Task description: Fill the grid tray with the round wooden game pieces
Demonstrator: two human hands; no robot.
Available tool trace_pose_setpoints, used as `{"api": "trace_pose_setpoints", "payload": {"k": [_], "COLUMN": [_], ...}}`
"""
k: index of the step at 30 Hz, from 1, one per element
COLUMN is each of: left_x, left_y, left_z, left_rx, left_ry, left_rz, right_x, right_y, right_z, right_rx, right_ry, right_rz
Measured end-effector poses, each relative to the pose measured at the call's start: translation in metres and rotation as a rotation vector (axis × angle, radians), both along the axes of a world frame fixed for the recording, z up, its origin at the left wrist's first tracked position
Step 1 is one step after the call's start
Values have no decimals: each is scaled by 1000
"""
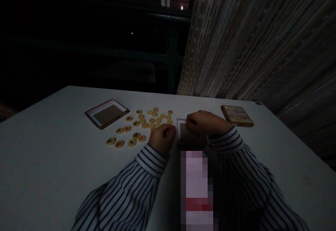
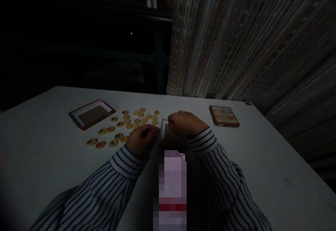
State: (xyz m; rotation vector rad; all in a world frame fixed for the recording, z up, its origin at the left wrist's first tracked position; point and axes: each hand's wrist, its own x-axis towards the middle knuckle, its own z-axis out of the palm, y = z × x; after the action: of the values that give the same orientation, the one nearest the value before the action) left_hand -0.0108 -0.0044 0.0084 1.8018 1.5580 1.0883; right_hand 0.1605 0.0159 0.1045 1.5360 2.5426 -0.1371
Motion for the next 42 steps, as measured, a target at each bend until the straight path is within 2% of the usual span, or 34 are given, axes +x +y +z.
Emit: {"api": "trace_pose_setpoints", "payload": {"k": [13,20,25,32,38,42], "left_x": [-11,-30,-53,-82,-96,-109], "left_y": [0,-6,-6,-4,-8,-10], "left_z": [13,34,46,42,38,40], "left_rx": [37,74,150,232,295,299], "left_ry": [-181,-178,-109,-103,-112,-146], "left_rz": [26,76,151,287,443,494], "right_x": [-4,-4,-6,-10,-13,-15], "right_y": [-9,-12,-14,-16,-13,-11], "right_z": [13,16,19,21,13,9], "right_rx": [81,141,193,188,244,271], "right_ry": [49,85,130,218,321,359], "right_rz": [45,82,98,119,166,195]}}
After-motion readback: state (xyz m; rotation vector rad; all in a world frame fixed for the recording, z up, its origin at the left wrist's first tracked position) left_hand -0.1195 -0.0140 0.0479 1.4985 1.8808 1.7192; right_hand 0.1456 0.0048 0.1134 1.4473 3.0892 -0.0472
